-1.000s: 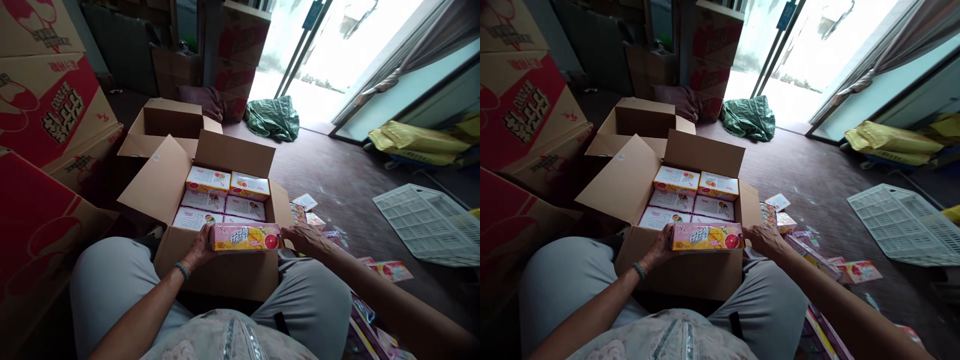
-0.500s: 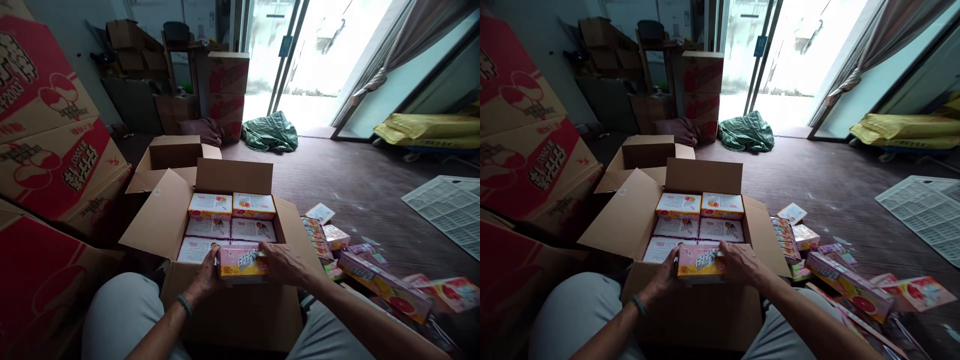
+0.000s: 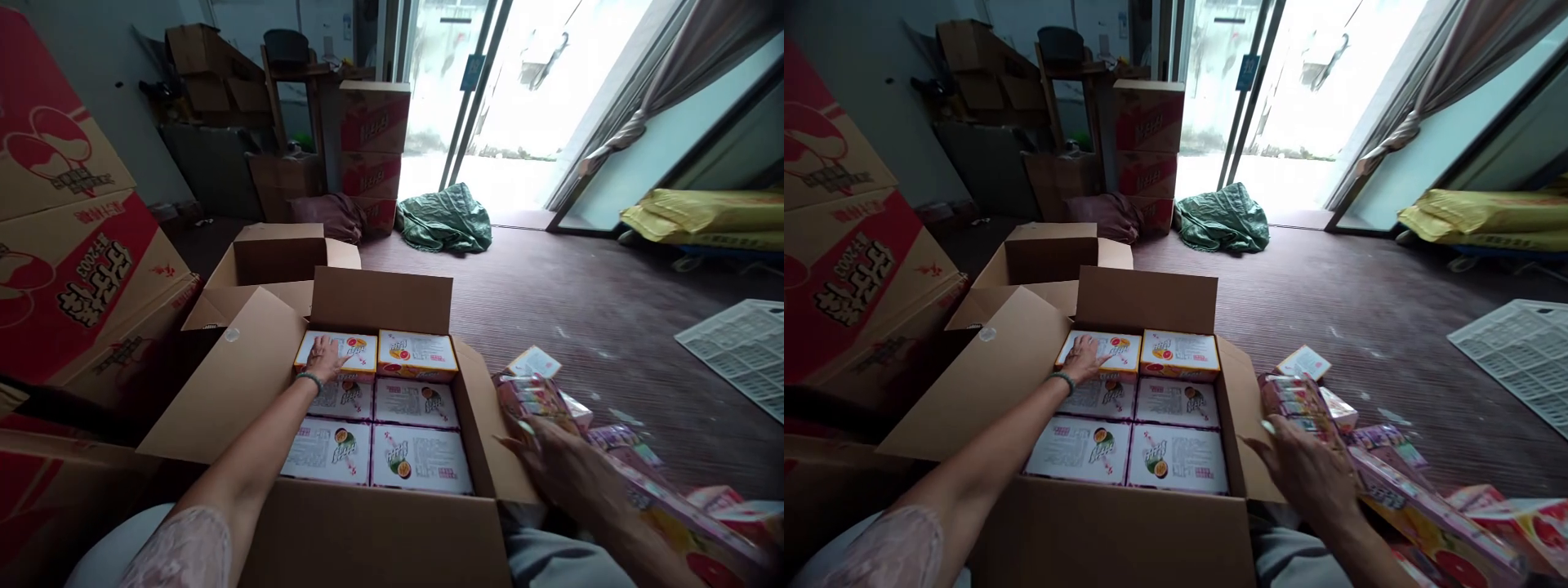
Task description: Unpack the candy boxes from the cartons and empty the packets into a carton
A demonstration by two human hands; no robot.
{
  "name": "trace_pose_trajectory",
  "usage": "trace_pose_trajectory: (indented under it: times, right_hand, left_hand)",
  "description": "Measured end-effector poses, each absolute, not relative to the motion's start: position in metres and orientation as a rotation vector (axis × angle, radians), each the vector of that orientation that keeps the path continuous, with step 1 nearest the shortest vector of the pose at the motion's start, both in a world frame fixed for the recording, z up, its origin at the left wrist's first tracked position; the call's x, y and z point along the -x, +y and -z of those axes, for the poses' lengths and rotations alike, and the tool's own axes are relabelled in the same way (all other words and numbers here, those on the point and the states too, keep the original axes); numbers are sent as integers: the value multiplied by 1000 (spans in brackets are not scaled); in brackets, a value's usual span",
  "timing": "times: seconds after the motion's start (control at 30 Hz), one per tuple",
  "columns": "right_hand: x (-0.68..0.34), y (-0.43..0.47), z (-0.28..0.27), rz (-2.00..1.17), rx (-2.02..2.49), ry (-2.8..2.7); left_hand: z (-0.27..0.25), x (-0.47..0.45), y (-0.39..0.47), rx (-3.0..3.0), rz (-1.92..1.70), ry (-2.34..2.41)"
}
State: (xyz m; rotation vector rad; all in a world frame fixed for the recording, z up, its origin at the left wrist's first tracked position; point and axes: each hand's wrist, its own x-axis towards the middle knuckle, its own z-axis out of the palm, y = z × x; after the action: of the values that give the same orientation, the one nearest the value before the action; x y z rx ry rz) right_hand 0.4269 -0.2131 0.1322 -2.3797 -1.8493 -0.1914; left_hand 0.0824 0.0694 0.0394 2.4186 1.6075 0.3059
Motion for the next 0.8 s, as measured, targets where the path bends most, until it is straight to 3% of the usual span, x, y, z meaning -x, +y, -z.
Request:
trace_pose_trajectory:
  times: [0.2, 0.33, 0.57, 0.67, 0.8]
  right_hand:
    - [-379, -163, -84, -218, 2240, -1961]
    - [-377, -150, -71, -329, 2199, -1995]
    - [-372, -147, -74, -323, 2196, -2008]
    - [-367, -154, -73, -347, 2174, -2022]
    - [-360, -162, -69, -418, 2199, -1996]
  left_hand:
    - [-23, -96, 124, -2470, -17, 1504]
    - [-20, -97, 132, -2493, 189, 1455]
    - [-23, -67, -4, -2692, -202, 1500]
    - [-28, -36, -54, -2724, -167, 1323]
    - [-32, 4, -61, -2502, -41, 1508]
